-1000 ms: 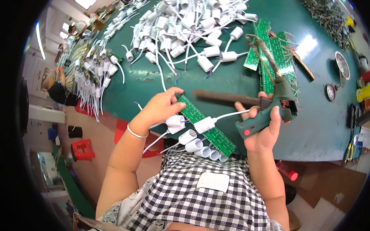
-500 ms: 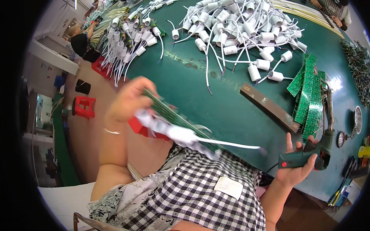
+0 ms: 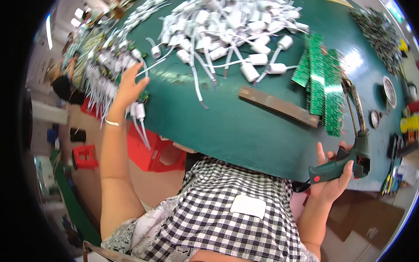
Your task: The person attaches wired light sockets to circuit boards by positioning the wires and soldering them with a soldering iron.
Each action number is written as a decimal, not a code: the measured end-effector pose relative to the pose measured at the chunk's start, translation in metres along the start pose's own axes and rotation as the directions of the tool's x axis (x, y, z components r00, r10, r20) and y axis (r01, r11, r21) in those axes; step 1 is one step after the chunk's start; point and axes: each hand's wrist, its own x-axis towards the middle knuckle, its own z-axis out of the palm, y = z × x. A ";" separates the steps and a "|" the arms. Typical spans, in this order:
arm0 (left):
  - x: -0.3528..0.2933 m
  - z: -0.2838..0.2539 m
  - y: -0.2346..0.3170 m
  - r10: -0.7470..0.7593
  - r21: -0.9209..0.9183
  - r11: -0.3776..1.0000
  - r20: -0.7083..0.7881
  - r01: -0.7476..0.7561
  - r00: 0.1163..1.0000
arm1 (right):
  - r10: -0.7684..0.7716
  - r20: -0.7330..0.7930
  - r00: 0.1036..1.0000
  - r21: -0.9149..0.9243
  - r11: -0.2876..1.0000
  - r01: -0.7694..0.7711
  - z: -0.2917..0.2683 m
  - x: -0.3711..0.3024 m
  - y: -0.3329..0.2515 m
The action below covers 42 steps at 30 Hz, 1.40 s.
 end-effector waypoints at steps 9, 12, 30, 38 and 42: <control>0.091 0.044 0.315 0.620 -0.405 0.600 -0.310 -0.690 0.721 | -0.193 -0.146 0.970 0.007 0.981 0.196 -0.013 0.012 -0.034; 0.127 0.072 0.369 0.815 0.001 0.487 -0.360 -0.873 0.454 | -0.188 -0.150 0.971 -0.004 0.982 0.189 -0.023 0.004 -0.032; 0.005 -0.018 0.271 0.867 -0.213 0.483 0.251 -0.850 0.430 | -0.123 -0.176 0.977 0.069 0.988 0.136 -0.046 0.006 -0.027; 0.023 -0.003 0.271 0.811 -0.444 0.580 0.230 -0.683 0.539 | -0.123 -0.091 0.988 0.038 0.991 0.127 -0.041 0.002 -0.025; 0.036 0.048 0.271 0.669 -0.264 0.724 0.045 -0.637 0.741 | -0.107 -0.118 0.987 0.020 0.994 0.110 -0.044 0.000 -0.022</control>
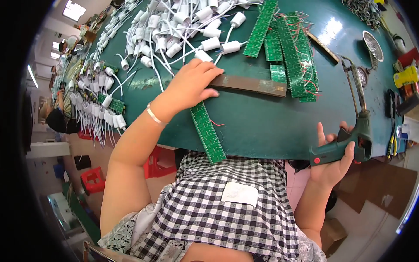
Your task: The person attaches wired light sockets to circuit boards by positioning the wires and soldering them with a soldering iron.
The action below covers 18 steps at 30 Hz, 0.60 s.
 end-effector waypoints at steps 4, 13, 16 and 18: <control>0.001 0.013 -0.002 -0.013 0.098 0.995 -0.075 0.021 0.997 | -0.013 0.036 0.999 -0.005 1.000 0.013 -0.012 0.002 -0.001; -0.038 -0.014 0.069 -0.016 0.020 1.000 -0.162 0.019 0.987 | -0.020 0.102 0.995 -0.038 0.999 0.024 -0.003 0.002 0.003; -0.065 0.012 0.075 -0.119 -0.049 0.992 -0.155 0.113 0.981 | 0.026 0.055 0.998 -0.052 0.998 -0.023 0.014 0.002 0.016; -0.070 0.017 0.074 -0.164 -0.080 0.985 -0.181 0.152 0.970 | 0.042 0.055 0.998 -0.071 0.997 -0.039 0.024 0.002 0.021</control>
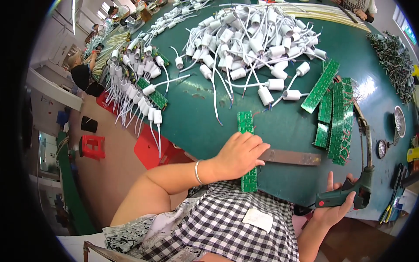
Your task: The person attaches wired light sockets to circuit boards by positioning the wires and soldering them with a soldering iron.
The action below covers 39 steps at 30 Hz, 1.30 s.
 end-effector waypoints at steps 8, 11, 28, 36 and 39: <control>0.025 -0.059 -0.139 -0.613 -0.107 0.778 -0.348 0.619 0.710 | -0.019 -0.011 1.000 -0.034 0.999 0.018 0.020 -0.001 0.003; 0.032 -0.064 -0.214 -0.822 0.011 0.542 -0.202 0.841 0.532 | 0.003 0.001 1.000 -0.031 1.000 -0.003 0.027 -0.002 0.008; 0.015 -0.080 -0.076 -0.251 -0.159 0.953 0.070 0.260 0.965 | 0.260 0.273 0.926 -0.402 0.906 -0.136 0.050 -0.008 0.014; 0.003 -0.026 -0.085 -0.410 -0.304 0.864 0.037 0.401 0.911 | 0.504 0.330 0.798 -0.628 0.749 -0.213 0.078 0.001 0.021; 0.010 -0.030 -0.087 -0.459 -0.309 0.832 0.085 0.461 0.884 | 0.566 0.288 0.772 -0.513 0.772 -0.375 0.091 -0.001 0.033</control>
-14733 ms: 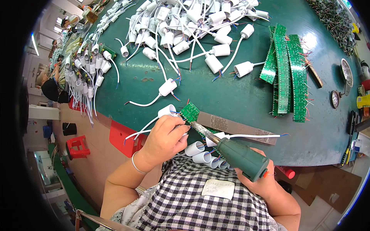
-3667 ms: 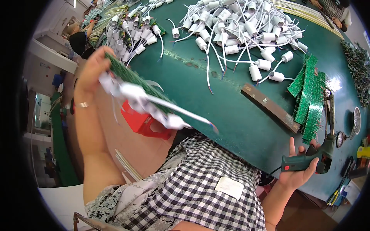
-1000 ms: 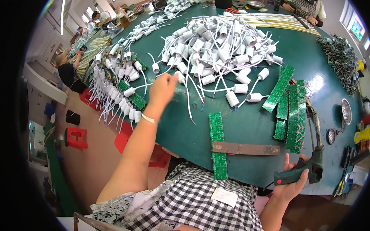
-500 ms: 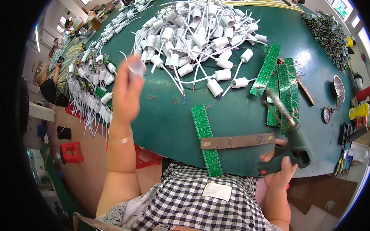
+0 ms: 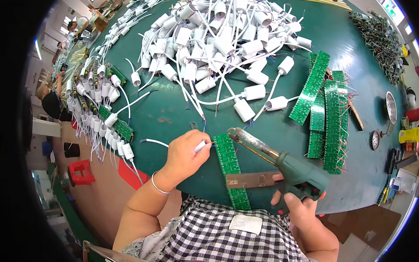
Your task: The person attaches wired light sockets to circuit boards by positioning the wires and soldering them with a soldering iron.
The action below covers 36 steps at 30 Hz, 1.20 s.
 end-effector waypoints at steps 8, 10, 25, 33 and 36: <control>0.008 -0.002 -0.005 -0.011 -0.063 0.998 -0.059 0.007 0.998 | -0.091 0.214 0.973 -0.518 0.834 0.192 -0.004 -0.001 0.002; 0.008 -0.001 -0.005 0.001 -0.058 0.998 -0.052 -0.004 0.999 | -0.072 0.140 0.988 -0.442 0.888 0.127 0.005 -0.005 0.006; 0.012 0.006 -0.008 0.045 0.066 0.997 -0.034 -0.043 0.998 | -0.091 0.167 0.982 -0.758 0.625 0.187 0.014 -0.011 0.019; 0.014 0.007 -0.009 0.019 0.061 0.998 -0.035 -0.016 0.999 | -0.092 0.195 0.977 -0.772 0.600 0.210 0.014 -0.010 0.021; 0.014 0.007 -0.010 0.018 0.060 0.998 -0.030 -0.017 0.999 | -0.091 0.174 0.981 -0.722 0.665 0.190 0.016 -0.008 0.022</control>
